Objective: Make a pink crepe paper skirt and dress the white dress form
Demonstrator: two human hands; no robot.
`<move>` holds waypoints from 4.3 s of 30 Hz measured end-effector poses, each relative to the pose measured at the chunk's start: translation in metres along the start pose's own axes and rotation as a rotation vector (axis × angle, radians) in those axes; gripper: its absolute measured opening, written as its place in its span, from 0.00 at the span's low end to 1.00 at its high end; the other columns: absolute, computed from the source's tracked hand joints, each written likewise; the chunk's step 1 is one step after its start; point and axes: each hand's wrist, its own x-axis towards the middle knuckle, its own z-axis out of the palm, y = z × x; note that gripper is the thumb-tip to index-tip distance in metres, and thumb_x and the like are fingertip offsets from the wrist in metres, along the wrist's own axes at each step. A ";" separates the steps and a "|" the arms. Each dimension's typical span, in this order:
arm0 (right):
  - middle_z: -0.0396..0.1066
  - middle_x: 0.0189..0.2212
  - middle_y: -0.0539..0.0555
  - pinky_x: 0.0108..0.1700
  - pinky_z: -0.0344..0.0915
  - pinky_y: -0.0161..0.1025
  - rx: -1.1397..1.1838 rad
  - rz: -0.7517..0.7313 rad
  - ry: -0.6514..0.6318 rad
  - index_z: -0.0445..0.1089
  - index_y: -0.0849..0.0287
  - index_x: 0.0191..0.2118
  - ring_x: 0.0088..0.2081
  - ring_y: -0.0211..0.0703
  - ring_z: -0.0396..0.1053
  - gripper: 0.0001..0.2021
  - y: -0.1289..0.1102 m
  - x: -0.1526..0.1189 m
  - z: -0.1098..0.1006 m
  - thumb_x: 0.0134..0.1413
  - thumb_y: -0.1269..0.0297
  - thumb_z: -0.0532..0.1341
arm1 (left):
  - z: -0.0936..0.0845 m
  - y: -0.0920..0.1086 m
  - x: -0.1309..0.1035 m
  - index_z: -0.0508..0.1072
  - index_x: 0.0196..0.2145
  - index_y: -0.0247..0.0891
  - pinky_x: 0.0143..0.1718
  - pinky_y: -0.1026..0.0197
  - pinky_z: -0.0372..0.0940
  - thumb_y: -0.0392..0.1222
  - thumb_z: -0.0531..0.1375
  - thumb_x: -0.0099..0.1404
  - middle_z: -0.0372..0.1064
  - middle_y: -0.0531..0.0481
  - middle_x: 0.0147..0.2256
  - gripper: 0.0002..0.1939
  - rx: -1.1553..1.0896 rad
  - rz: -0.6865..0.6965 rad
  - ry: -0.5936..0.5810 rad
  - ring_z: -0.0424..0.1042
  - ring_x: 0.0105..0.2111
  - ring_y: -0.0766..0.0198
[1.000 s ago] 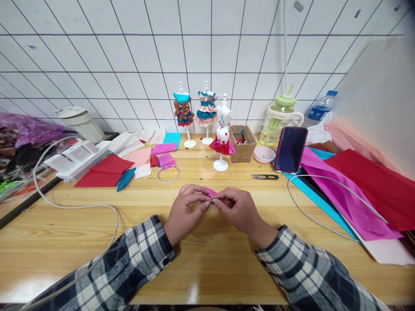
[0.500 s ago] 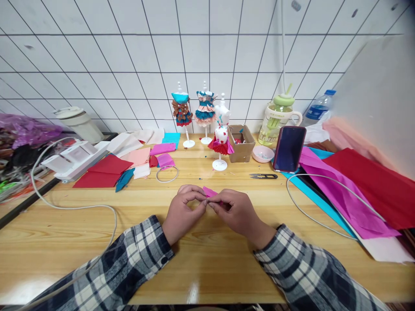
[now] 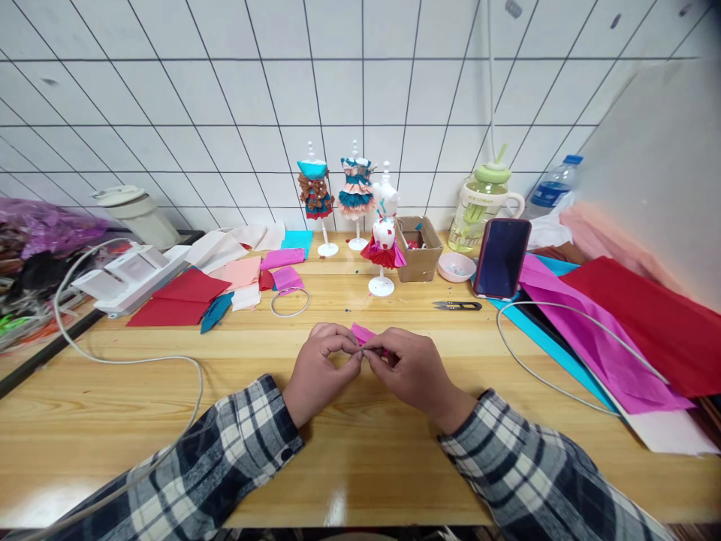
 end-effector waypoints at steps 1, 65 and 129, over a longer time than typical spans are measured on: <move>0.70 0.24 0.48 0.29 0.57 0.33 0.042 0.044 0.004 0.75 0.57 0.33 0.25 0.34 0.63 0.05 0.000 0.001 0.001 0.52 0.69 0.62 | 0.000 0.000 0.000 0.72 0.24 0.39 0.41 0.56 0.63 0.35 0.61 0.57 0.72 0.52 0.30 0.05 0.001 0.009 0.001 0.70 0.35 0.62; 0.71 0.26 0.51 0.36 0.61 0.42 0.132 0.108 0.120 0.76 0.53 0.34 0.31 0.43 0.66 0.03 0.001 0.008 0.006 0.54 0.62 0.65 | -0.008 -0.005 0.004 0.77 0.32 0.42 0.44 0.55 0.61 0.36 0.59 0.62 0.73 0.50 0.33 0.06 -0.039 0.101 0.013 0.68 0.37 0.61; 0.72 0.31 0.51 0.39 0.46 0.42 -0.632 -0.035 -0.426 0.77 0.46 0.43 0.36 0.41 0.62 0.11 0.032 -0.003 -0.031 0.65 0.61 0.56 | 0.011 -0.020 0.033 0.78 0.38 0.48 0.56 0.38 0.38 0.41 0.56 0.67 0.75 0.52 0.38 0.10 0.518 0.481 -0.464 0.65 0.46 0.57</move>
